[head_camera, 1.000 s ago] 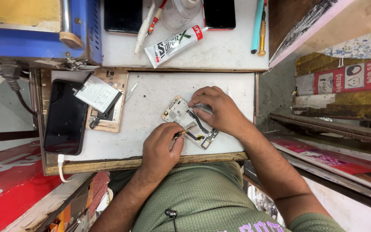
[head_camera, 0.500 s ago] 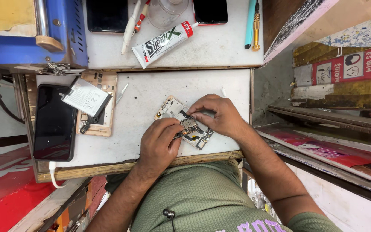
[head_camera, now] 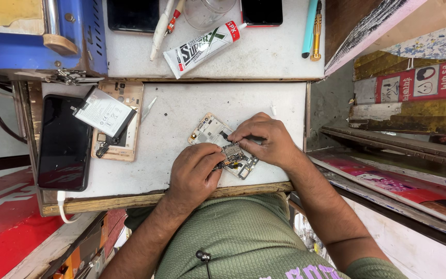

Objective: The person works on a disassembled smartphone at a repair bench. They hold the phone frame, apply adhesive from a tube onto the frame, then align and press the motherboard into place, adjusting small components and flex cables by hand before lifting the assembled board and frame.

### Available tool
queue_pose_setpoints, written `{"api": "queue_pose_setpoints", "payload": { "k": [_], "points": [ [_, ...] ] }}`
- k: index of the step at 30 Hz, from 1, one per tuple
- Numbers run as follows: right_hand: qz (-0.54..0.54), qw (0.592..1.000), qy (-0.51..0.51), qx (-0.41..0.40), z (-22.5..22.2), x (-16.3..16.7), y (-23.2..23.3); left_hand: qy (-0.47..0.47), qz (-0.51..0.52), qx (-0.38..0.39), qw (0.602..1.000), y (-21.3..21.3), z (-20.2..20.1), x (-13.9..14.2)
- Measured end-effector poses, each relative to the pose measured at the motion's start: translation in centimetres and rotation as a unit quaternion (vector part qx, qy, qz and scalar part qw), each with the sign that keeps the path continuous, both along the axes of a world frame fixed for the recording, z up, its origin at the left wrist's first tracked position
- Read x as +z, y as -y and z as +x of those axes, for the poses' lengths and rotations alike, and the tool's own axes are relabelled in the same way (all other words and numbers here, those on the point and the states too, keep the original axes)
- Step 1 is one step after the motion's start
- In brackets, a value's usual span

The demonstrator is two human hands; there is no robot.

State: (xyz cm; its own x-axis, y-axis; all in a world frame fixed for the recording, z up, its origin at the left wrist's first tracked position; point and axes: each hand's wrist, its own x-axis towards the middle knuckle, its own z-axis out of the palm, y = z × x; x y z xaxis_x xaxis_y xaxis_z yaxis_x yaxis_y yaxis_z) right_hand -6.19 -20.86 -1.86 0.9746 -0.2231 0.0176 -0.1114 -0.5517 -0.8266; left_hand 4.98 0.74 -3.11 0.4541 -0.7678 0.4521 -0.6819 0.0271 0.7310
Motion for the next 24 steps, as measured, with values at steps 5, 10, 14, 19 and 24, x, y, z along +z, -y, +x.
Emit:
{"api": "queue_pose_setpoints", "payload": {
  "k": [5,10,14,19,24],
  "points": [
    [0.013,1.000,0.004,0.012,0.00,-0.32,0.21,0.003,0.004,0.001,1.000,-0.02,0.05,0.02],
    [0.013,1.000,0.000,0.011,-0.11,-0.45,0.26,0.005,0.010,-0.001,1.000,-0.08,0.04,0.08],
    [0.010,1.000,0.000,0.012,-0.11,-0.57,0.30,0.009,0.014,-0.001,1.000,-0.11,-0.02,-0.03],
    [0.011,1.000,0.005,0.016,-0.25,-0.66,0.36,0.008,0.018,-0.007,1.000,-0.16,0.02,-0.08],
    [0.009,1.000,0.005,0.016,-0.30,-0.86,0.39,0.008,0.016,-0.006,1.000,-0.16,-0.08,-0.12]
  ]
}}
